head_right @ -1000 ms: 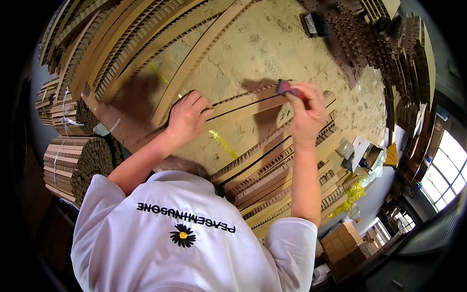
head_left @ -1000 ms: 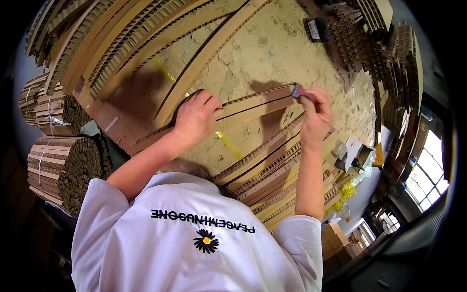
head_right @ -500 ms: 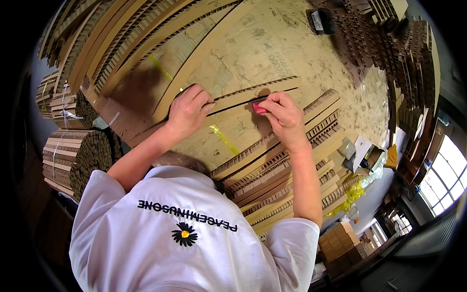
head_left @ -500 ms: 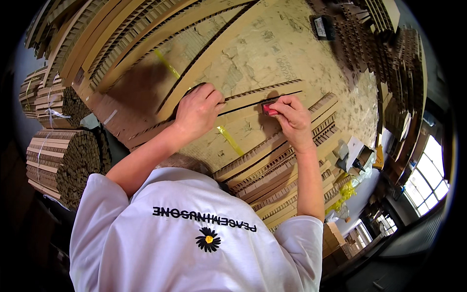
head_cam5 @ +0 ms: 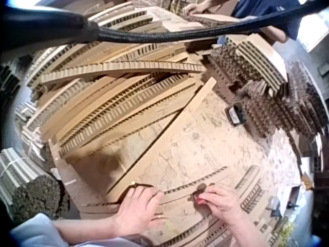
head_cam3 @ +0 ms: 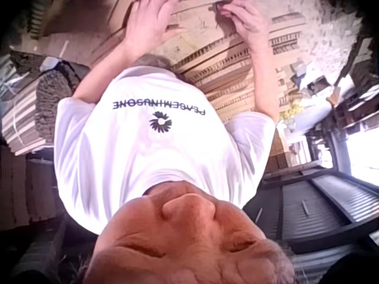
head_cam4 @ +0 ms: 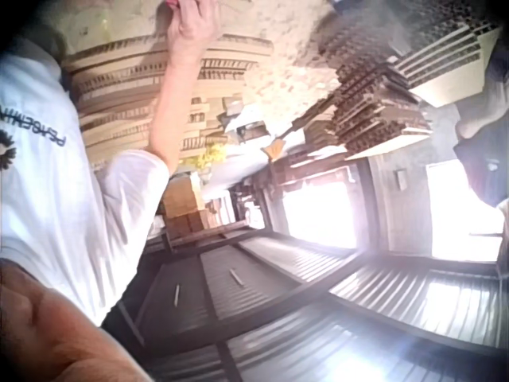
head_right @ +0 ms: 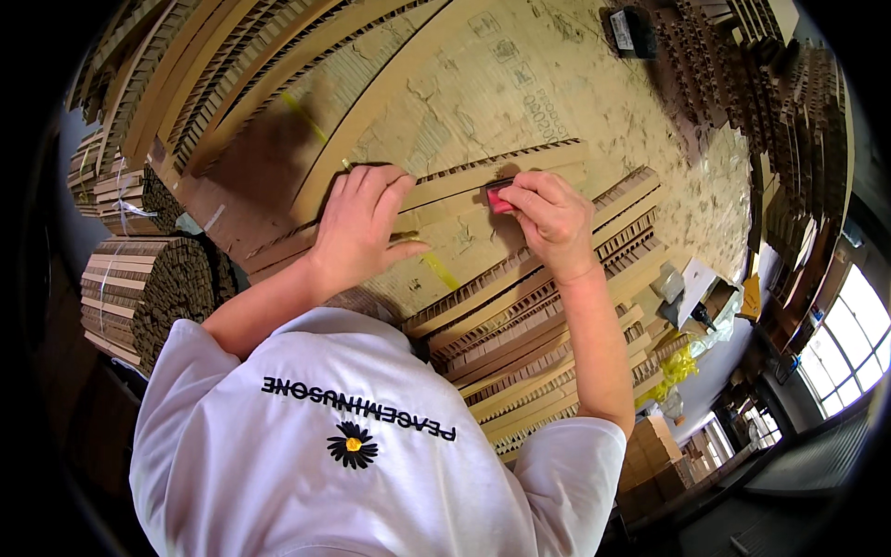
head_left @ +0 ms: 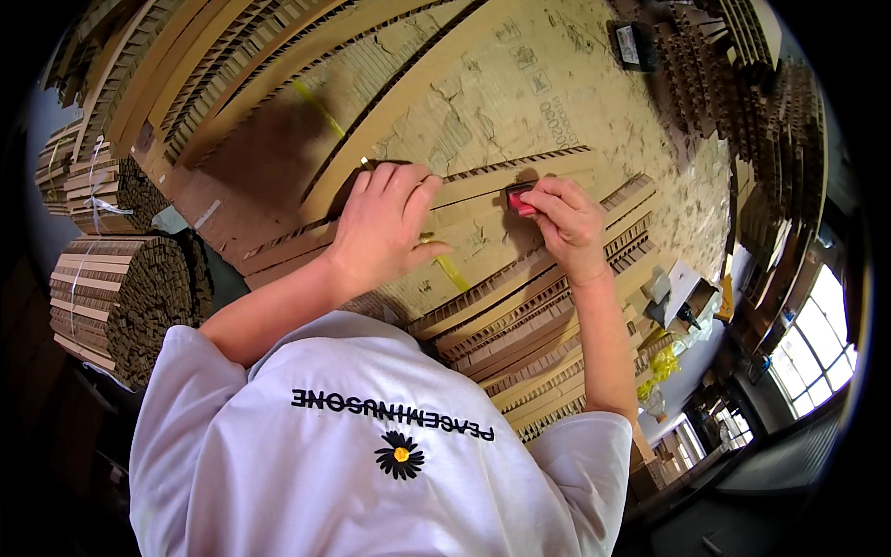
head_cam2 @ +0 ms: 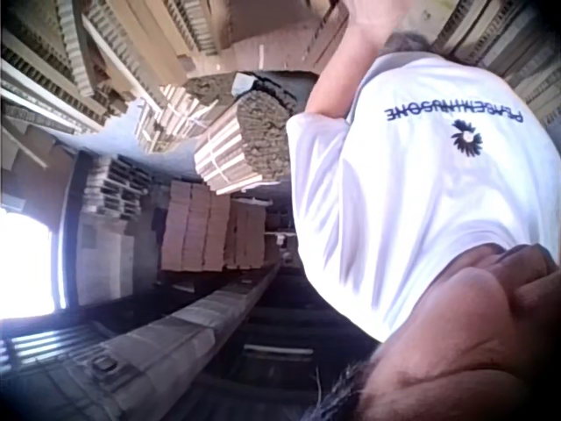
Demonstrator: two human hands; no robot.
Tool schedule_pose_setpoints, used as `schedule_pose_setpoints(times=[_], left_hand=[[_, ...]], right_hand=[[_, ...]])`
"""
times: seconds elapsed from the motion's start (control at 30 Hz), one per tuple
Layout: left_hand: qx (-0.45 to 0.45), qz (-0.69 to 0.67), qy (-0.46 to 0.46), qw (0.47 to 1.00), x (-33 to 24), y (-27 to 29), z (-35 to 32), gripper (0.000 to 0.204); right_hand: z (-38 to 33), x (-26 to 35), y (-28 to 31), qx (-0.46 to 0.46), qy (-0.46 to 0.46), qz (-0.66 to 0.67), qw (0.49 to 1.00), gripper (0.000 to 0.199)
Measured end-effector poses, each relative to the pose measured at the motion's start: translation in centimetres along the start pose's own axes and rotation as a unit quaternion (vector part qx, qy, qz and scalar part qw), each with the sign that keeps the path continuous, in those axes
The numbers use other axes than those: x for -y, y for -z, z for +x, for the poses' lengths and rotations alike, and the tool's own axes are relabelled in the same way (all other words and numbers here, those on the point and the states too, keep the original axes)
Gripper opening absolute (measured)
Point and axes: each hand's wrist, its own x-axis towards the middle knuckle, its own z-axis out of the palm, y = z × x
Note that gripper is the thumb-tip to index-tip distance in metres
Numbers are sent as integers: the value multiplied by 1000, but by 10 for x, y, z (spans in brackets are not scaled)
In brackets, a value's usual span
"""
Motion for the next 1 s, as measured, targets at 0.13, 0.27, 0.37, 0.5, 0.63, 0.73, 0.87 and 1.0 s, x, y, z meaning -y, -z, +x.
schedule_pose_setpoints(times=[0.13,0.27,0.37,0.5,0.63,0.73,0.87,1.0], left_hand=[[30,33,9,999,-7,-7,-5,84],[30,46,18,998,-6,-12,-5,84],[26,52,17,998,-4,-15,-5,84],[26,52,17,998,-3,-15,-5,84],[23,52,17,998,-2,-16,-6,84],[17,49,14,999,-1,-17,-8,85],[5,49,30,998,-4,-11,-15,86],[10,62,40,997,7,-7,-28,84]], right_hand=[[0,0,-1,-7,4,-3,1000,31],[1,-1,0,1,5,-10,1000,30],[0,-2,0,6,3,-13,1000,30],[2,-1,1,9,2,-18,1000,30],[2,-1,1,11,5,-23,1000,30],[2,-2,1,15,6,-24,1000,30],[3,-2,1,13,12,-21,1000,30],[0,-2,0,15,-23,3,1000,28]])
